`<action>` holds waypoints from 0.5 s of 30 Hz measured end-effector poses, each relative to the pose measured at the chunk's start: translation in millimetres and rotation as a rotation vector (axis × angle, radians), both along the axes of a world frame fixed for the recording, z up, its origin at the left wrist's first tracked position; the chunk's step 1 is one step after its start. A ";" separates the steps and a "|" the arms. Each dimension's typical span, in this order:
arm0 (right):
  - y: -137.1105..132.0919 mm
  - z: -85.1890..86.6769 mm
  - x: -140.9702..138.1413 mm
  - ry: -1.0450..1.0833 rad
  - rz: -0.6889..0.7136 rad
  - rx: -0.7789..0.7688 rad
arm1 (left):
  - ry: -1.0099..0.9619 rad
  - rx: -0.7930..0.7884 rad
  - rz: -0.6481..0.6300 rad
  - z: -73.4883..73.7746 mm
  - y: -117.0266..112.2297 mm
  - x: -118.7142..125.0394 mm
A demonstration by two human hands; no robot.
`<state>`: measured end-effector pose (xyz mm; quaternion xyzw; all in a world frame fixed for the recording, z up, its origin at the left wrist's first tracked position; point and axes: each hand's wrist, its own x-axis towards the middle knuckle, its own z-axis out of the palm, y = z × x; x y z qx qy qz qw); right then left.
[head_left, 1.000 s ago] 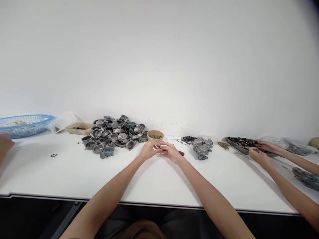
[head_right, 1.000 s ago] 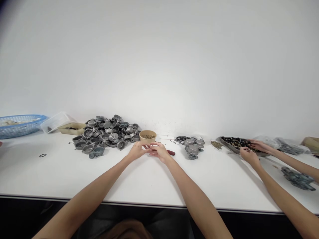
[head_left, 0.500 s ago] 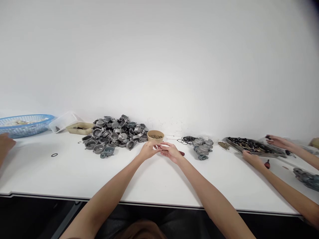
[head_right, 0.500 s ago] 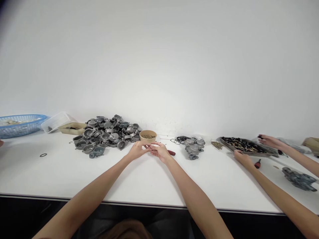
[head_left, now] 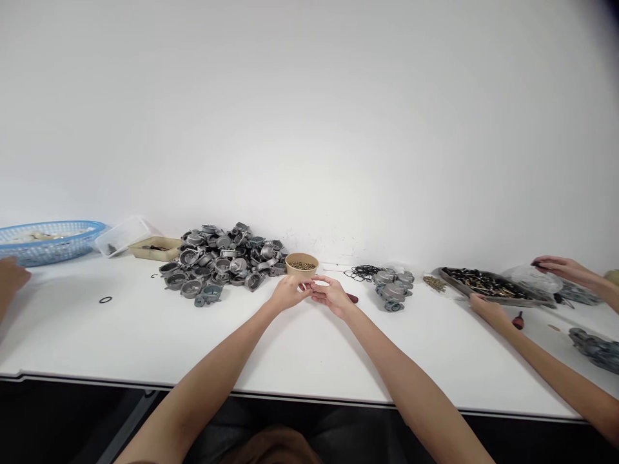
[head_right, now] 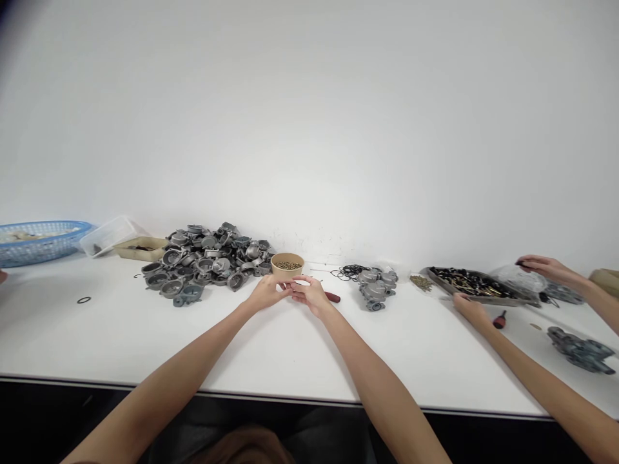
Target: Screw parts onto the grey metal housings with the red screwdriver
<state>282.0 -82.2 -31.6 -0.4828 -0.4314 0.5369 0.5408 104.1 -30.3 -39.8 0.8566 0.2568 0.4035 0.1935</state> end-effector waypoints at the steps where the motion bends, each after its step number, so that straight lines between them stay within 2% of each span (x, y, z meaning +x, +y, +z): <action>1: -0.2 0.1 0.1 -0.007 0.005 -0.002 | 0.008 0.001 0.008 0.3 -0.7 0.0; 6: -2.5 1.2 -0.5 -0.047 0.054 -0.005 | 0.037 0.009 0.025 0.5 -1.2 -0.5; 15: -2.7 1.1 -2.8 -0.056 0.036 -0.012 | 0.079 0.006 0.031 -1.1 1.3 -0.7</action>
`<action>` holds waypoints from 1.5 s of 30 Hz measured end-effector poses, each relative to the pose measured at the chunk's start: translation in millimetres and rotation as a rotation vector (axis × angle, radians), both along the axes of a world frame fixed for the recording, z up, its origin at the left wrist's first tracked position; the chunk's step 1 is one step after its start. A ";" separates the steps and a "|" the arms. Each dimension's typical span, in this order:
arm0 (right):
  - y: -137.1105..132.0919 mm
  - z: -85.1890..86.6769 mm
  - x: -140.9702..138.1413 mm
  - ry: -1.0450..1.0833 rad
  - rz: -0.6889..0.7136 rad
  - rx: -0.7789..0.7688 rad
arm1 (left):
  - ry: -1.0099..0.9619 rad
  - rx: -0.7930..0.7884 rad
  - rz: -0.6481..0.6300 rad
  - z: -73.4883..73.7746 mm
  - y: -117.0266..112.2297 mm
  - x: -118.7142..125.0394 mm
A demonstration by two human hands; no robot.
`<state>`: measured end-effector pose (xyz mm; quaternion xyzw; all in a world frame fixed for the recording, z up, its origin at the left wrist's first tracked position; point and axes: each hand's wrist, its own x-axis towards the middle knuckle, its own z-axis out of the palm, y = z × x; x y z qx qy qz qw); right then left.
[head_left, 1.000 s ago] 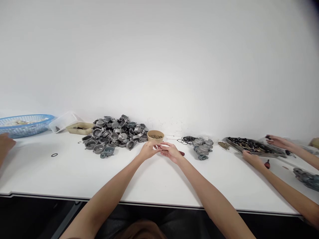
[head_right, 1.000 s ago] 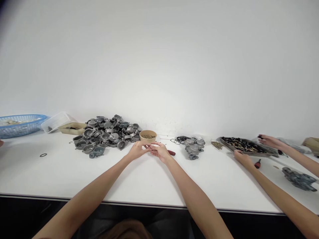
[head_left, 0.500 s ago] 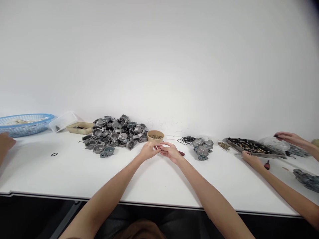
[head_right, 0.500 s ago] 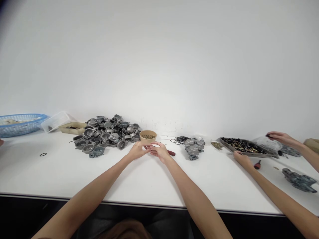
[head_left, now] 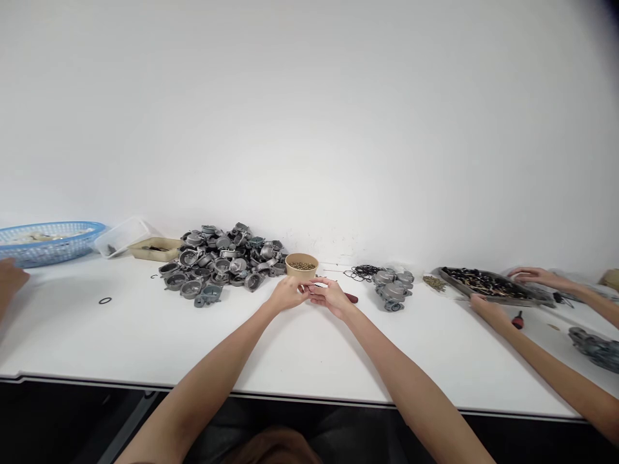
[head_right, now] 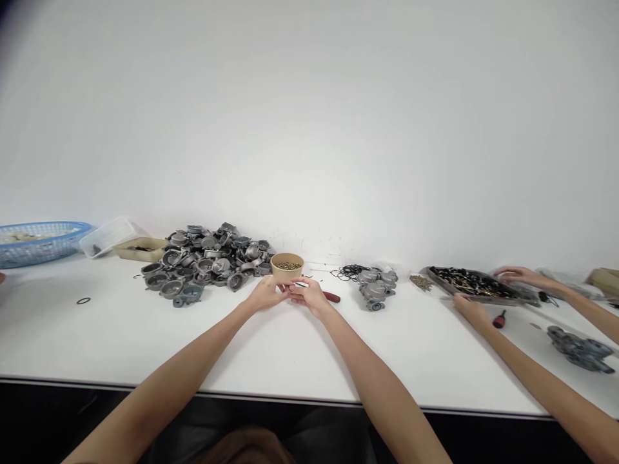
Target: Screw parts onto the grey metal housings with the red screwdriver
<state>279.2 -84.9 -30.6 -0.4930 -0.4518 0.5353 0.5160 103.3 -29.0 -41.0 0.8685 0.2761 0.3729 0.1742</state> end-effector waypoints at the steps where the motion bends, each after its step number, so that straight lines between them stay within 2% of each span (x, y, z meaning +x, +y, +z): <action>1: 0.2 -0.3 -0.2 -0.001 -0.006 -0.002 | 0.002 -0.002 0.005 0.3 -0.6 0.3; 6: 2.8 -3.1 0.2 -0.021 -0.032 0.011 | 0.007 -0.007 0.009 1.6 -3.4 1.6; 17: 4.9 -3.2 0.0 -0.099 -0.074 0.021 | -0.014 -0.015 -0.072 0.3 -0.6 1.5; 26: 3.2 -2.5 0.2 -0.132 -0.045 -0.005 | 0.089 0.005 0.050 1.3 -4.2 -1.9; 45: 0.5 -2.9 -0.3 -0.119 0.020 0.002 | 0.066 -0.029 0.030 0.6 -3.6 -2.9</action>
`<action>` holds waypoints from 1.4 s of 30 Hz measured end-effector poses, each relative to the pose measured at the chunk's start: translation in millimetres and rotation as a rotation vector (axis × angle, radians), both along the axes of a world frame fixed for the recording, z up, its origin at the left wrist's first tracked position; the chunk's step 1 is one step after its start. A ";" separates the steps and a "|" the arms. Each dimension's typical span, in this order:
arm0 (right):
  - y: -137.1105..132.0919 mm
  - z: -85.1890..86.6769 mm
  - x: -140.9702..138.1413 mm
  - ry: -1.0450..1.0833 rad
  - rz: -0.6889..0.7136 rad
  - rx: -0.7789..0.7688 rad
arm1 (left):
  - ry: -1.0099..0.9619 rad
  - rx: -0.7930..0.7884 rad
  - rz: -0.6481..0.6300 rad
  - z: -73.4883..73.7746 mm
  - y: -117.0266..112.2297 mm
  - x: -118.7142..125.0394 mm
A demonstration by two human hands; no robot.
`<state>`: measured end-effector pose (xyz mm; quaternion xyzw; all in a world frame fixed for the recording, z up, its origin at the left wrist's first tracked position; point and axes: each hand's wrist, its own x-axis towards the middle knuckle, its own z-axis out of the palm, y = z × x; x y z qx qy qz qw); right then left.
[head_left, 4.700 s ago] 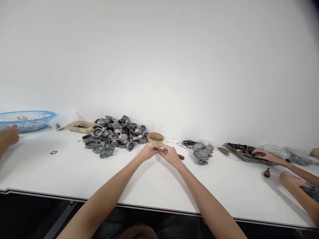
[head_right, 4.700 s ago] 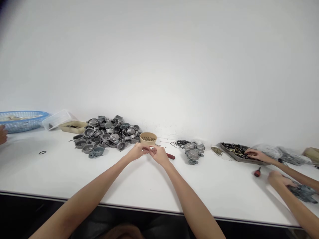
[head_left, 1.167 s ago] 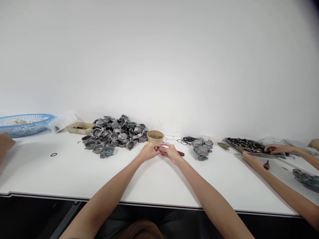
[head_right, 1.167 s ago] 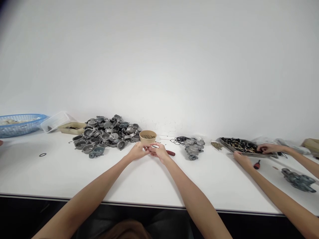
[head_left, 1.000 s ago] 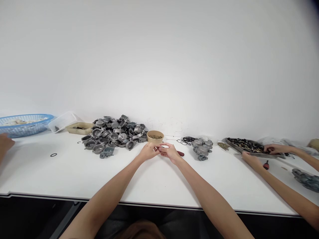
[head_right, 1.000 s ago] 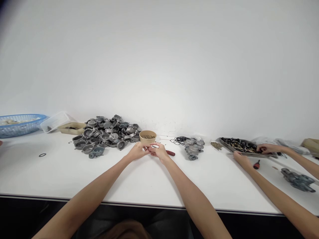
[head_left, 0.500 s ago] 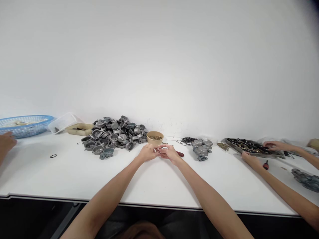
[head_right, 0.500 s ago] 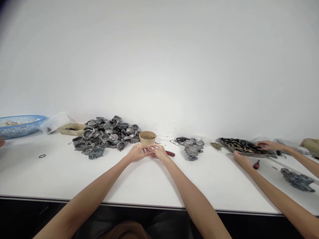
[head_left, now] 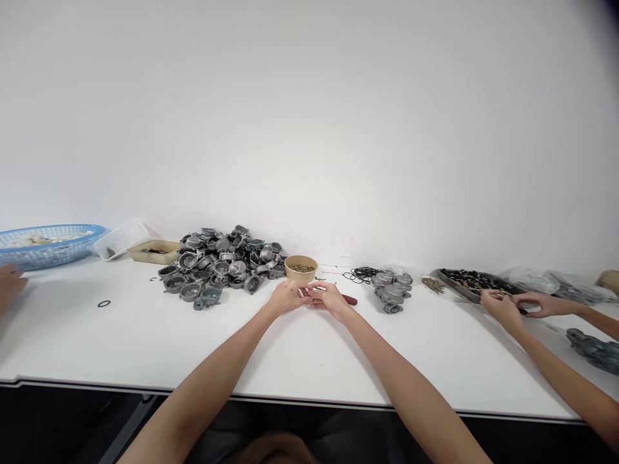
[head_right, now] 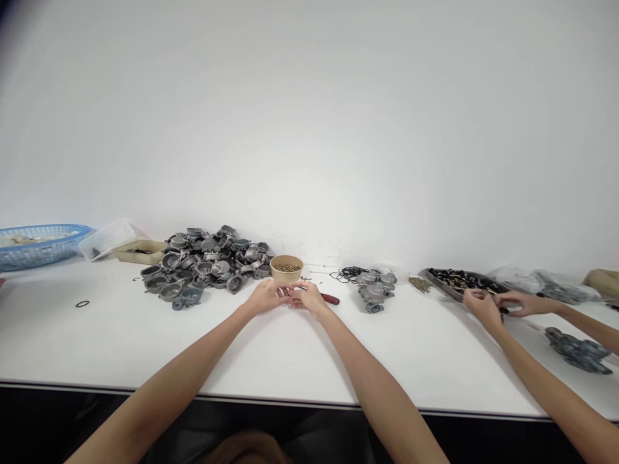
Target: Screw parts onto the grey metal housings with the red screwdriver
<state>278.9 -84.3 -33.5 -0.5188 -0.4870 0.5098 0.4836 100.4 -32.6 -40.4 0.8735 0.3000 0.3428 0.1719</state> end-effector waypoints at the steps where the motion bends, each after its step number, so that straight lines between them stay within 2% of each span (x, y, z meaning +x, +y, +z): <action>1: -0.1 0.3 -0.3 -0.006 0.001 -0.001 | -0.008 0.000 0.005 -1.0 0.9 0.4; 5: 0.8 -0.1 -1.0 0.003 0.010 0.004 | -0.030 0.004 0.019 -2.5 1.8 1.6; 13: 8.9 -8.0 4.3 0.141 -0.026 0.019 | -0.048 -0.036 0.067 4.2 -0.8 -0.2; 20: 8.5 -6.2 4.4 0.130 -0.037 0.026 | -0.055 0.045 0.001 -0.8 4.0 1.3; 33: 8.8 -5.4 3.9 0.144 -0.101 0.070 | -0.066 0.085 0.059 -4.7 8.2 1.7; 42: 5.6 -3.6 3.1 0.098 -0.031 0.066 | -0.060 0.124 -0.059 -4.7 7.8 0.7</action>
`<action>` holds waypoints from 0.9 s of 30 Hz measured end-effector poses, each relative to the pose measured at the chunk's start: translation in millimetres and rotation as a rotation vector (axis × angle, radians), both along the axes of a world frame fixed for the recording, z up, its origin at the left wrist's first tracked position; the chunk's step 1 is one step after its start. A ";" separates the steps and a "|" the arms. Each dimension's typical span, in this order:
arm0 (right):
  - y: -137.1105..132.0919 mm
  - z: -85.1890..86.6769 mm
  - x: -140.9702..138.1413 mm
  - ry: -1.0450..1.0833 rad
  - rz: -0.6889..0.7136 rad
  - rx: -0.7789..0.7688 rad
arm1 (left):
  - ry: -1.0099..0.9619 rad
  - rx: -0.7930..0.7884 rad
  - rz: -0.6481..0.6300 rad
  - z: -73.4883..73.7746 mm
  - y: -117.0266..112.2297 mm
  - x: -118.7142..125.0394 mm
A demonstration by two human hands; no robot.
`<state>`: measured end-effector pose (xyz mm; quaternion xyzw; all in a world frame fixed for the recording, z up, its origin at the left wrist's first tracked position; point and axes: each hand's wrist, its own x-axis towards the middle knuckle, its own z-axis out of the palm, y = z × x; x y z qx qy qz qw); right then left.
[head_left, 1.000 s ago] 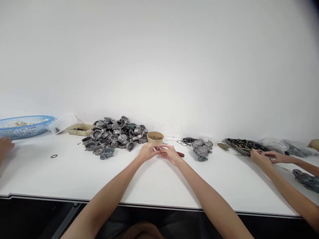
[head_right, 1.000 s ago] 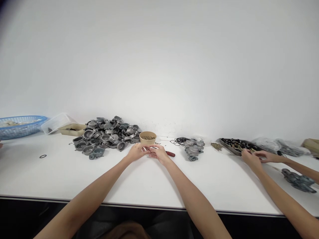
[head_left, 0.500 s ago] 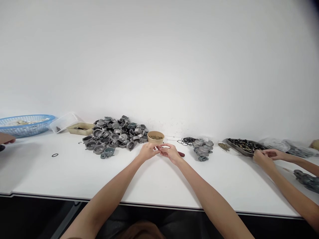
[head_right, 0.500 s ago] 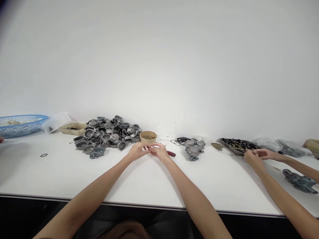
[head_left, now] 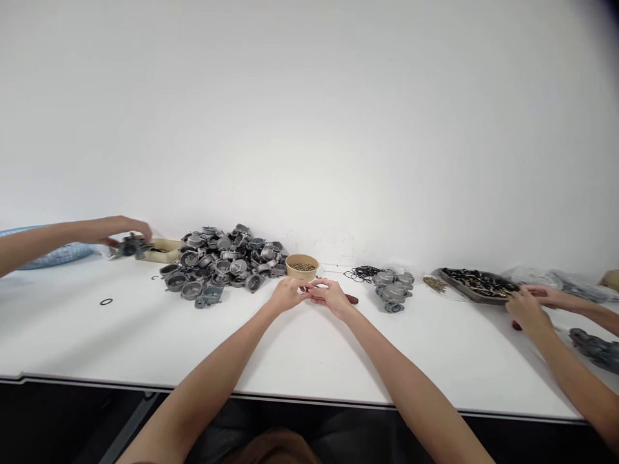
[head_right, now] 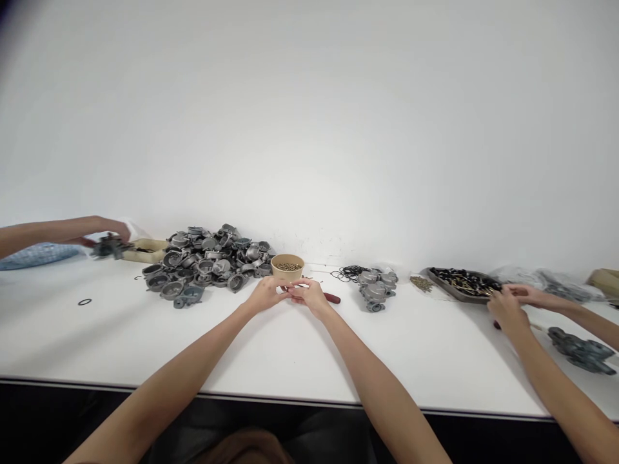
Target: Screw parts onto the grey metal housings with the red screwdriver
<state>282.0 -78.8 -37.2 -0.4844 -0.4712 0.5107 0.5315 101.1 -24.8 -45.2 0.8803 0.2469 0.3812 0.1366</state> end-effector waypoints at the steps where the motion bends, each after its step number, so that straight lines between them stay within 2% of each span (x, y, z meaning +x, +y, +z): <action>1: -0.3 0.1 -0.4 -0.002 -0.002 0.004 | 0.014 0.007 -0.011 0.1 1.4 -0.1; 4: -0.6 0.6 -1.2 -0.016 -0.030 0.017 | 0.086 0.046 0.009 7.0 9.0 -6.2; 6: -0.8 1.2 -1.0 -0.032 -0.048 0.018 | 0.109 0.098 0.121 16.9 17.2 -18.9; 9: -0.7 1.4 -0.1 -0.050 -0.064 0.010 | 0.028 0.150 0.478 31.8 32.0 -52.5; 11: -0.4 0.8 0.2 -0.057 -0.068 0.008 | -0.021 0.163 0.729 36.5 41.8 -79.7; 12: -0.3 0.4 0.1 -0.061 -0.068 0.007 | -0.047 0.150 0.834 36.9 46.4 -92.6; 14: -0.3 -0.5 -0.4 -0.072 -0.063 0.009 | -0.015 0.005 0.955 35.1 55.1 -114.2; 16: -0.5 -1.1 -0.9 -0.085 -0.054 0.012 | 0.093 -0.201 0.986 32.5 62.4 -127.8; 18: -0.7 -1.4 -0.8 -0.094 -0.043 0.007 | 0.176 -0.304 0.978 30.7 67.6 -133.9; 21: -0.3 -1.3 0.2 -0.101 -0.047 -0.014 | 0.189 -0.298 0.967 29.7 70.9 -135.5; 27: -0.6 0.3 0.3 -0.114 -0.050 -0.014 | 0.087 -0.239 0.965 26.4 69.5 -136.9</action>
